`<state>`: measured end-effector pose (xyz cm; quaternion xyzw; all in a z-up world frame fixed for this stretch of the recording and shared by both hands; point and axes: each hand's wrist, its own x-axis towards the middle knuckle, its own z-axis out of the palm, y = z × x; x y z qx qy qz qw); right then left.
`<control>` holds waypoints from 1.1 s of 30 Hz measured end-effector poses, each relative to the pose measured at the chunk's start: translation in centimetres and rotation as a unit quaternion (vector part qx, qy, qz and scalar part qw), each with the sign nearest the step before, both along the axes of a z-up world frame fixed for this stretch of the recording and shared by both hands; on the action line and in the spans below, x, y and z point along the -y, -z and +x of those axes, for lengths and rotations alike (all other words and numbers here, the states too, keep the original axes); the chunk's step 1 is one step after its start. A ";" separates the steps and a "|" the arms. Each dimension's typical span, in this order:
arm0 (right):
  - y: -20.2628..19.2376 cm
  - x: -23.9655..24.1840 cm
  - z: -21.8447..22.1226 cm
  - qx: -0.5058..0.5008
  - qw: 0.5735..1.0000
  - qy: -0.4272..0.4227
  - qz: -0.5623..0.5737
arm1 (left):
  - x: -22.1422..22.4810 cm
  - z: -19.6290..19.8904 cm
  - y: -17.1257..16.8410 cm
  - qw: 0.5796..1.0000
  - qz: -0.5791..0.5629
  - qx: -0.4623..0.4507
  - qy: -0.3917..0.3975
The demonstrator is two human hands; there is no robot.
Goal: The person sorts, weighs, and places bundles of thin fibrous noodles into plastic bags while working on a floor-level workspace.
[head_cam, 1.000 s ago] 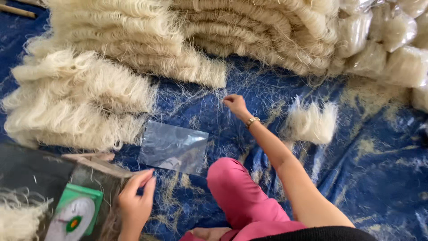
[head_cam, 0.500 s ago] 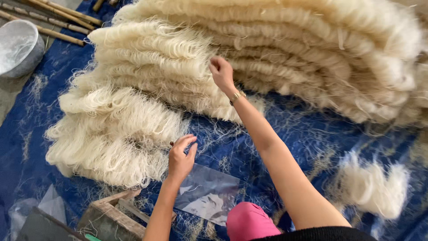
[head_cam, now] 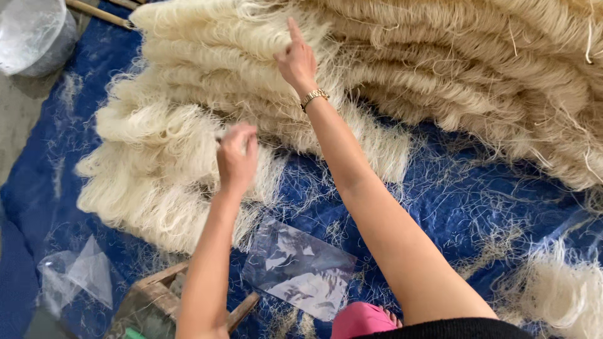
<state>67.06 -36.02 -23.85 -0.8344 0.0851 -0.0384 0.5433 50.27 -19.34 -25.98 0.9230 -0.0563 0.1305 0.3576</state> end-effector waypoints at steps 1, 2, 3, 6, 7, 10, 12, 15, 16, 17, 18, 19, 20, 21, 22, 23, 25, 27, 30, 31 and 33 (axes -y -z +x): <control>0.1 0.3 -0.1 -0.004 1.000 0.002 -0.001 | 0.4 1.8 -0.3 1.000 -0.001 -0.004 0.002; 0.3 0.6 -0.3 0.024 0.999 0.011 0.037 | 0.9 3.5 -0.5 0.996 0.082 0.019 0.024; 0.4 1.0 -0.5 0.051 0.996 0.021 0.075 | 1.4 5.2 -0.7 0.984 0.164 0.041 0.047; 1.0 2.7 -1.0 0.045 0.954 -0.017 0.297 | 5.6 9.6 -2.0 0.932 0.338 0.068 0.107; 1.6 2.9 -0.9 0.045 0.956 -0.011 0.290 | 7.0 10.7 -1.9 0.934 0.332 0.069 0.113; 3.1 3.6 -0.7 0.107 0.947 -0.043 0.300 | 10.3 13.2 -1.5 0.897 0.415 -0.035 0.146; 3.7 3.9 -0.8 0.093 0.955 -0.037 0.279 | 11.1 14.2 -1.0 0.919 0.368 -0.083 0.118; 3.4 4.8 -1.5 0.081 0.974 -0.017 0.208 | 10.4 14.7 0.9 0.900 0.416 -0.081 0.098; 3.5 5.5 -1.3 0.081 0.975 -0.018 0.207 | 10.0 14.7 1.5 0.901 0.415 -0.082 0.098; 3.5 6.2 -1.2 0.102 0.973 0.014 0.208 | 9.5 14.7 2.1 0.898 0.426 -0.073 0.084; 3.5 6.9 -1.0 0.123 0.969 0.045 0.209 | 9.1 14.7 2.8 0.895 0.436 -0.064 0.070; 3.5 7.7 -1.0 0.122 0.970 0.044 0.207 | 8.9 14.8 3.2 0.896 0.435 -0.064 0.071; 3.5 8.5 -0.9 0.138 0.958 0.026 0.251 | 8.7 14.9 3.6 0.888 0.444 -0.098 0.068; 3.5 9.3 -0.8 0.153 0.944 0.007 0.294 | 8.4 14.9 4.1 0.879 0.453 -0.131 0.066; 3.6 8.9 -1.1 0.152 0.944 0.004 0.292 | 8.4 14.9 3.9 0.880 0.451 -0.133 0.064; 3.7 8.6 -1.5 0.109 0.968 -0.007 0.226 | 8.4 14.8 3.8 0.901 0.408 -0.130 0.073; 4.0 7.9 -1.8 0.067 0.985 -0.018 0.159 | 8.7 14.8 3.0 0.920 0.363 -0.126 0.082; 4.5 7.1 -2.1 0.112 0.989 -0.082 0.049 | 9.2 14.4 1.9 0.967 0.151 -0.195 0.060; 5.2 6.2 -1.7 0.112 0.992 -0.049 -0.016 | 10.2 14.5 1.3 0.976 0.114 -0.174 0.064; 5.3 6.2 -1.5 0.113 0.992 -0.050 -0.016 | 10.6 14.2 1.1 0.976 0.114 -0.174 0.062; 5.5 6.2 -0.8 0.199 0.980 -0.024 -0.010 | 11.3 14.0 0.6 0.969 0.106 -0.224 0.008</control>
